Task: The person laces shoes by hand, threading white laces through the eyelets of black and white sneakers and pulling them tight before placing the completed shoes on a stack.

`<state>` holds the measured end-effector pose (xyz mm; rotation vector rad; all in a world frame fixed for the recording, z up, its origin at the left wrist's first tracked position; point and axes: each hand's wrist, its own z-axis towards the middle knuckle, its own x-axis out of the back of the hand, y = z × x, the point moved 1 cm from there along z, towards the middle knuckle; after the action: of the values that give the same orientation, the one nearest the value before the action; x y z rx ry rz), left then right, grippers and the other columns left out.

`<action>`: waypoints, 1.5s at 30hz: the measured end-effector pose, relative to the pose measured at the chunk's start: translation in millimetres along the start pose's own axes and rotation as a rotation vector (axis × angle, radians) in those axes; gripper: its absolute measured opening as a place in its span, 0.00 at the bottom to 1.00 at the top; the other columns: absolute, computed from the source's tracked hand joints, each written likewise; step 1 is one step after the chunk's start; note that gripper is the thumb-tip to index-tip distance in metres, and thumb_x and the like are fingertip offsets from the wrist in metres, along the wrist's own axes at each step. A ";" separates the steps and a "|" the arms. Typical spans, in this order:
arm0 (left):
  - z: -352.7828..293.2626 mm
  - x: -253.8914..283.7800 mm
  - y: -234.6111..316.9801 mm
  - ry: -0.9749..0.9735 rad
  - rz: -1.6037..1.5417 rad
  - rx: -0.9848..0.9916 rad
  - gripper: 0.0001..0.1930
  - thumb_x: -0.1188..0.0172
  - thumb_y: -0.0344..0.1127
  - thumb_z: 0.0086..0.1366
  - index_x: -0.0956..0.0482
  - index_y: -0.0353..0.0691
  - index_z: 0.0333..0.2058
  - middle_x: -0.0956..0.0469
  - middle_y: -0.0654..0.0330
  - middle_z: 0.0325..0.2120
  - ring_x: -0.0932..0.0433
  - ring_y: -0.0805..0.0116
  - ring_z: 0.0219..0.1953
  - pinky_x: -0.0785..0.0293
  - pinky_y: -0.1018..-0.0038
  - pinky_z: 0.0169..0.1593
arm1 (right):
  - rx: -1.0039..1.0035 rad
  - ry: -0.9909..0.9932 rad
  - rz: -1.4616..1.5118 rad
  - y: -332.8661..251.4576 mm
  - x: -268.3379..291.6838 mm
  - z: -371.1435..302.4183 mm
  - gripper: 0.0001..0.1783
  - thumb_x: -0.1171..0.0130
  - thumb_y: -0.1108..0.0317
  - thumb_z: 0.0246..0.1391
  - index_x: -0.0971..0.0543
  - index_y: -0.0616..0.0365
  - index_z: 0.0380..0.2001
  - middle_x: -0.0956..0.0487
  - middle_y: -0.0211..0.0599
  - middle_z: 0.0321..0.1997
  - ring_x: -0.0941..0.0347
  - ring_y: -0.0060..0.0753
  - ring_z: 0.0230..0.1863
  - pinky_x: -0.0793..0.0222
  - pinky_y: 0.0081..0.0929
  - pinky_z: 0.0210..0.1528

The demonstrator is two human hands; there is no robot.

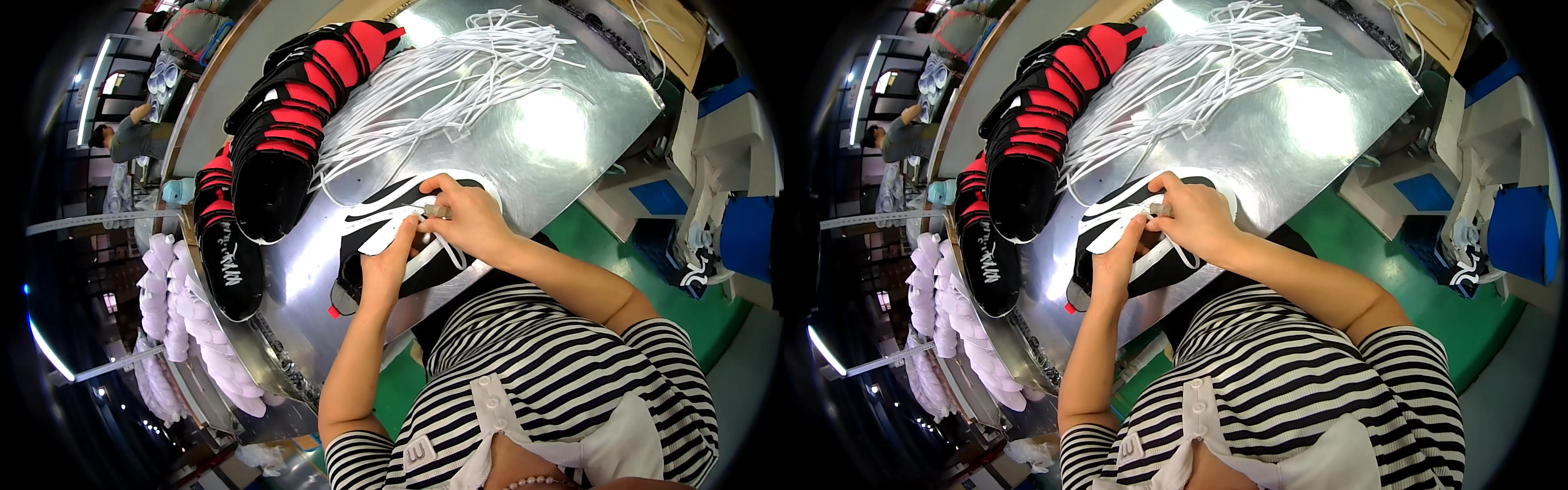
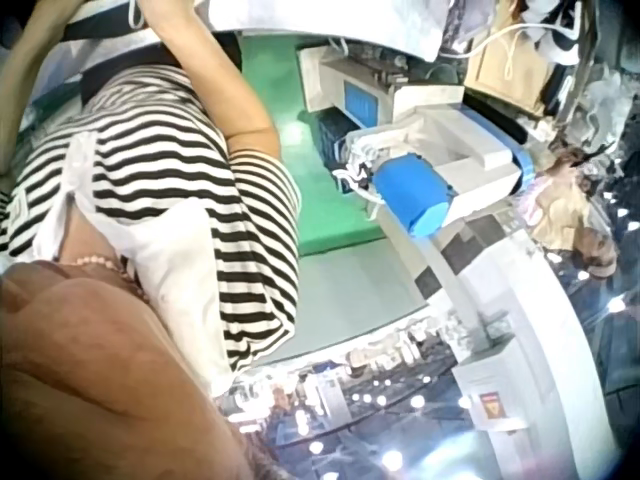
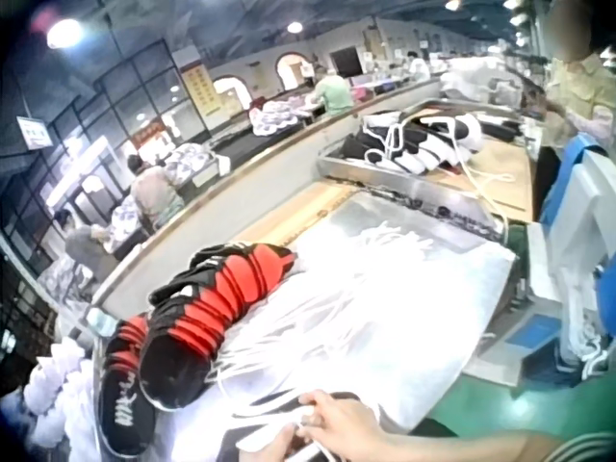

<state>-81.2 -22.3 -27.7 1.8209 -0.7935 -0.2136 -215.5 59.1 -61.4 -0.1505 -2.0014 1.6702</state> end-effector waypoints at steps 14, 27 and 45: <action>-1.7 -1.5 -3.1 0.089 0.079 -0.026 0.09 0.37 0.35 0.63 0.19 0.34 0.35 0.21 0.66 0.27 0.28 0.80 0.23 0.33 0.80 0.24 | 0.270 -0.005 -0.137 1.2 20.3 -7.8 0.07 0.45 0.67 0.59 0.28 0.60 0.33 0.21 0.42 0.26 0.24 0.45 0.27 0.30 0.37 0.30; -20.2 -0.1 -15.0 0.011 0.212 -0.114 0.15 0.45 0.42 0.70 0.17 0.36 0.39 0.21 0.66 0.22 0.23 0.78 0.26 0.30 0.79 0.32 | 0.347 -0.266 -0.592 -25.5 9.2 17.9 0.09 0.44 0.68 0.53 0.28 0.61 0.35 0.22 0.45 0.25 0.23 0.49 0.27 0.29 0.42 0.30; -82.2 115.1 25.3 -0.032 -0.997 -0.211 0.24 0.41 0.18 0.55 0.30 0.33 0.52 0.28 0.62 0.42 0.30 0.74 0.36 0.33 0.81 0.32 | 0.195 0.074 -0.152 14.2 -4.3 33.1 0.12 0.49 0.63 0.64 0.30 0.59 0.45 0.21 0.45 0.25 0.23 0.50 0.30 0.30 0.43 0.34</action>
<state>37.0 -34.0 53.2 1.8668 0.1814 -0.9240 -230.3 31.4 -79.6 0.0088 -1.7393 1.7237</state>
